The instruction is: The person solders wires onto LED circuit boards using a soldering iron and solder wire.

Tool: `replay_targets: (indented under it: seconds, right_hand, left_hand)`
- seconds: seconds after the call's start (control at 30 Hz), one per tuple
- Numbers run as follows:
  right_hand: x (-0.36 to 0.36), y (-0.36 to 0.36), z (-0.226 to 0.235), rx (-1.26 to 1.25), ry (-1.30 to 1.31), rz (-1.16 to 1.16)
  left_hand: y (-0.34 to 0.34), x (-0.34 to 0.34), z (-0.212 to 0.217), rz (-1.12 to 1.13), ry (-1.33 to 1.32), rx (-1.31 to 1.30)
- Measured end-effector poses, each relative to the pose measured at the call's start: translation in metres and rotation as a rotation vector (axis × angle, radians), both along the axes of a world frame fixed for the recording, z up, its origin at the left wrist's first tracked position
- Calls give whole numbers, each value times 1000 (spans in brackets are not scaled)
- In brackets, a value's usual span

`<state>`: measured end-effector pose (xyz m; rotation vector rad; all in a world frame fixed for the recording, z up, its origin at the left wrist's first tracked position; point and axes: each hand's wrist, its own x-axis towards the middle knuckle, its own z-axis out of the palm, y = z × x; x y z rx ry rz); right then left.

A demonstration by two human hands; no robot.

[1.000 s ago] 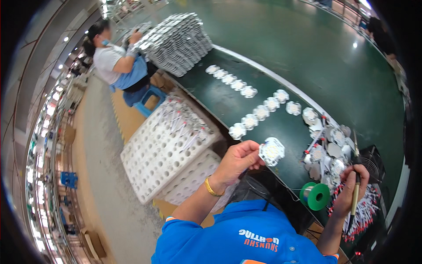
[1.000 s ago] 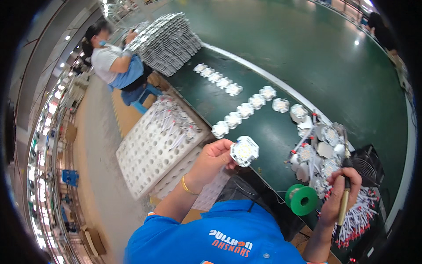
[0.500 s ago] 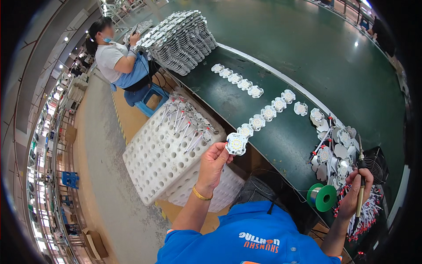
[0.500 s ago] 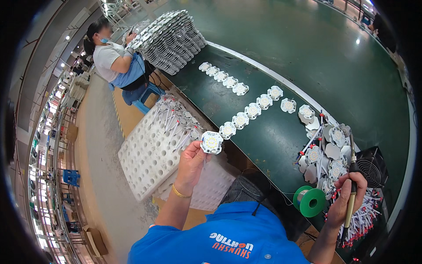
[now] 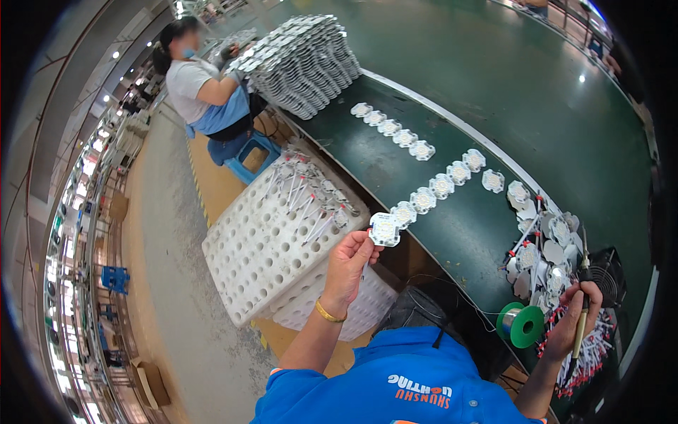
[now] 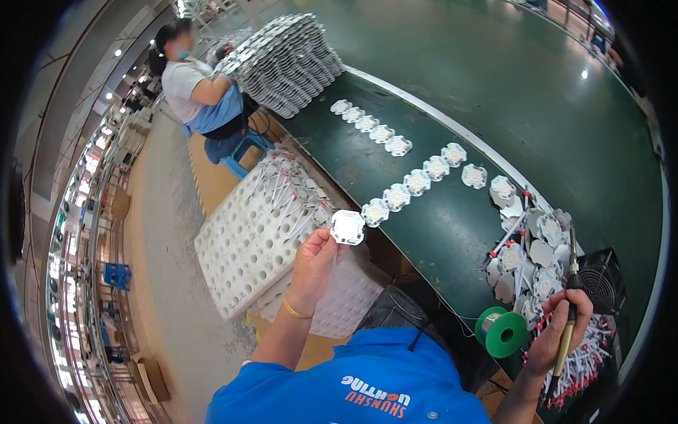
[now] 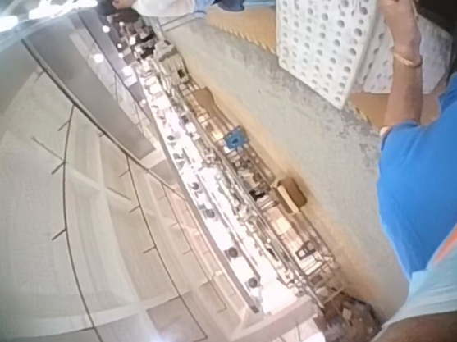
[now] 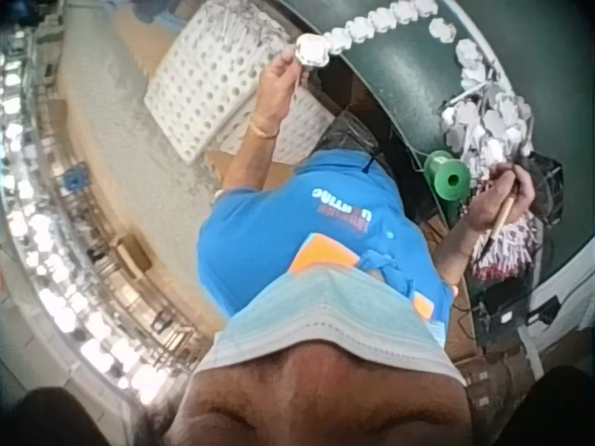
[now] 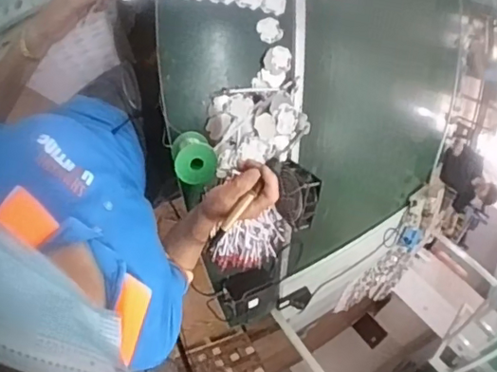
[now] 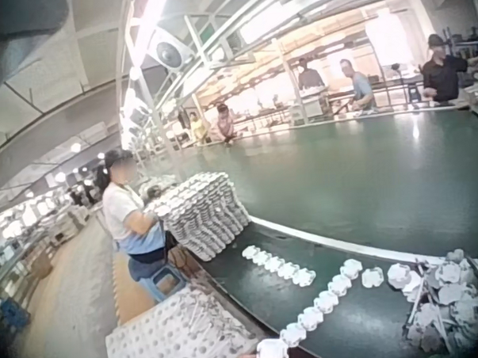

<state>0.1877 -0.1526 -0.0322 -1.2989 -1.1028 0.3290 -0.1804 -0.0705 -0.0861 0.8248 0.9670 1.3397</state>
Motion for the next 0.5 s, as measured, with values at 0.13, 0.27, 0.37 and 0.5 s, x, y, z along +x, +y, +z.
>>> replay_targets:
  seconds: [0.13, 0.27, 0.37, 0.5]
  right_hand:
    - [0, 1, 2, 10, -35, -1]
    - [-2, 16, 14, 90, -122, 146]
    - [-11, 32, 23, 32, -387, 89]
    - [-13, 45, 49, 30, -548, 183]
  left_hand:
    - [0, 11, 7, -15, -112, -72]
    - [14, 58, 27, -151, -171, -111]
    - [21, 101, 52, -230, -97, -105]
    - [22, 154, 73, -418, 26, -4]
